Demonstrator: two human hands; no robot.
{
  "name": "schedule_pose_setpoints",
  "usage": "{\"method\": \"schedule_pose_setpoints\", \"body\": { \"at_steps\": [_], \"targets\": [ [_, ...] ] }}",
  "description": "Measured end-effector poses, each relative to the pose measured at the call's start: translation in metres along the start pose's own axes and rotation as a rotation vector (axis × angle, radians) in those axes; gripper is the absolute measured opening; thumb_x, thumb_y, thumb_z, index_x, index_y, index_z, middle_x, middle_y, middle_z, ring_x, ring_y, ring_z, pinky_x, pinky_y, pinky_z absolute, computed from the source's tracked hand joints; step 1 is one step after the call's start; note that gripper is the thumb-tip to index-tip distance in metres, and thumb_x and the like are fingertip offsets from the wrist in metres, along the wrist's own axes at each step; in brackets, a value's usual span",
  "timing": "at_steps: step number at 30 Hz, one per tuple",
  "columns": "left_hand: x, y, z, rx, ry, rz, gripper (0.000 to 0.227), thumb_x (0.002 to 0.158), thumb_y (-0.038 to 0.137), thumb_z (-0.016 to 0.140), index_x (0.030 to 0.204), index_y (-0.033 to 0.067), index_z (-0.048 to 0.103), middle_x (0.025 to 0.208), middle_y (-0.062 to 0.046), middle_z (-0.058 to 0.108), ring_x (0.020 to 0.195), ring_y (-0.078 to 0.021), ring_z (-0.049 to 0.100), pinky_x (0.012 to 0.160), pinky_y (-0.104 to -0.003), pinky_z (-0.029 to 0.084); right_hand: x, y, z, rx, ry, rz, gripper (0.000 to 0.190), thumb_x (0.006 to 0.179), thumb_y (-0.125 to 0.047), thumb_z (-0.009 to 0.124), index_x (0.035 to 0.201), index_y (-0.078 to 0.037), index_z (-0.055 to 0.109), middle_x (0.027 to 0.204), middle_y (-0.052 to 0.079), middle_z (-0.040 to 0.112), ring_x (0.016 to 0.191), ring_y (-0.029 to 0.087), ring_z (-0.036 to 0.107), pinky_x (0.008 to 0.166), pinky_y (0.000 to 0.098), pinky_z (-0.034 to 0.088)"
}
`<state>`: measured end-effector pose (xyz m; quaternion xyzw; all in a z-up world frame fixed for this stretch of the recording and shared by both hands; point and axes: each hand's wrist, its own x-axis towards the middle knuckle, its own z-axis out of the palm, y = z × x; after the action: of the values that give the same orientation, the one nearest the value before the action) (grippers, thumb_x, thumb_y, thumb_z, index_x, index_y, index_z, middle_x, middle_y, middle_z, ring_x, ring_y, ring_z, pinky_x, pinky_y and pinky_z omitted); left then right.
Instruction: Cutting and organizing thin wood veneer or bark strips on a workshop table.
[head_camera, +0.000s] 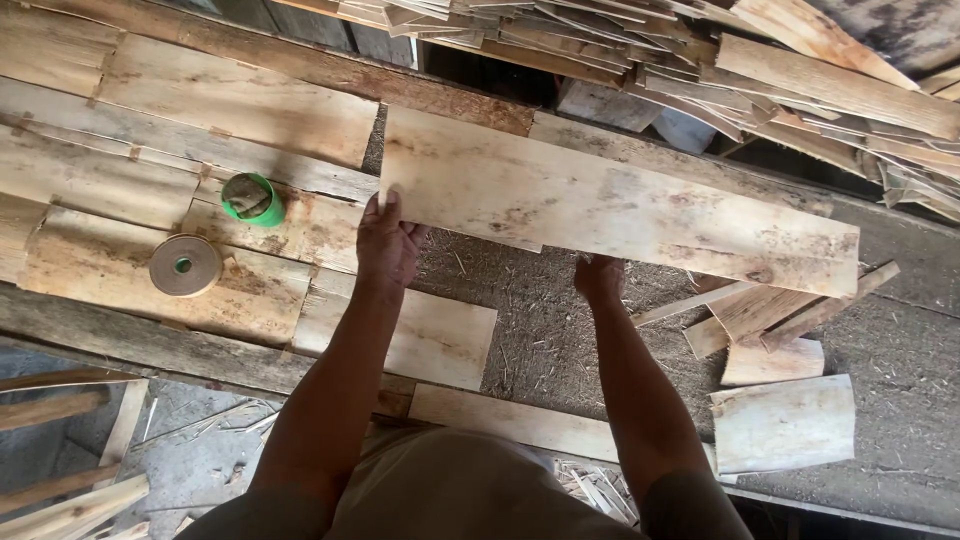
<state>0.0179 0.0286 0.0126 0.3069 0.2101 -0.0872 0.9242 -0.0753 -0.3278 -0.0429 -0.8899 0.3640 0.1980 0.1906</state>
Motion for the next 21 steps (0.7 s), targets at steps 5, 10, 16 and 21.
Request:
{"method": "schedule_pose_setpoints", "body": {
  "at_steps": [5, 10, 16, 21],
  "targets": [
    [0.019, 0.006, -0.020, -0.020, -0.035, 0.041, 0.037, 0.099, 0.028, 0.069, 0.129, 0.0119, 0.055, 0.123, -0.008, 0.068, 0.110, -0.0245, 0.070, 0.091, -0.044, 0.064, 0.080, 0.041, 0.050, -0.388, 0.130, -0.304, 0.054, 0.102, -0.033, 0.051, 0.151, -0.012, 0.044, 0.149, 0.021, 0.050, 0.135, 0.039, 0.047, 0.118, 0.0525, 0.030],
    [0.052, -0.003, -0.049, 0.029, -0.058, 0.080, 0.032, 0.108, 0.028, 0.068, 0.131, 0.0099, 0.055, 0.120, -0.011, 0.066, 0.103, -0.0268, 0.066, 0.078, -0.042, 0.057, 0.068, 0.020, 0.028, -0.337, 0.192, -0.143, 0.047, 0.108, -0.029, 0.042, 0.148, -0.006, 0.048, 0.142, 0.019, 0.059, 0.127, 0.032, 0.055, 0.120, 0.0514, 0.031],
    [0.063, 0.003, -0.028, 0.007, 0.023, 0.040, 0.038, 0.100, 0.028, 0.068, 0.129, 0.0095, 0.053, 0.125, -0.010, 0.067, 0.114, -0.0271, 0.069, 0.094, -0.045, 0.064, 0.081, 0.032, 0.039, -0.248, -0.060, 0.092, 0.041, 0.106, -0.014, 0.048, 0.146, -0.006, 0.056, 0.136, 0.022, 0.063, 0.119, 0.032, 0.062, 0.107, 0.0440, 0.052],
    [0.080, 0.003, -0.011, 0.026, 0.150, -0.010, 0.044, 0.102, 0.028, 0.061, 0.138, 0.0045, 0.050, 0.131, -0.020, 0.066, 0.120, -0.0334, 0.070, 0.098, -0.048, 0.061, 0.014, 0.017, 0.002, -0.266, 0.165, -0.392, 0.092, 0.069, 0.014, 0.051, 0.152, -0.025, 0.048, 0.122, 0.017, 0.066, 0.106, 0.034, 0.059, 0.083, 0.0498, 0.057]
  ]
}}
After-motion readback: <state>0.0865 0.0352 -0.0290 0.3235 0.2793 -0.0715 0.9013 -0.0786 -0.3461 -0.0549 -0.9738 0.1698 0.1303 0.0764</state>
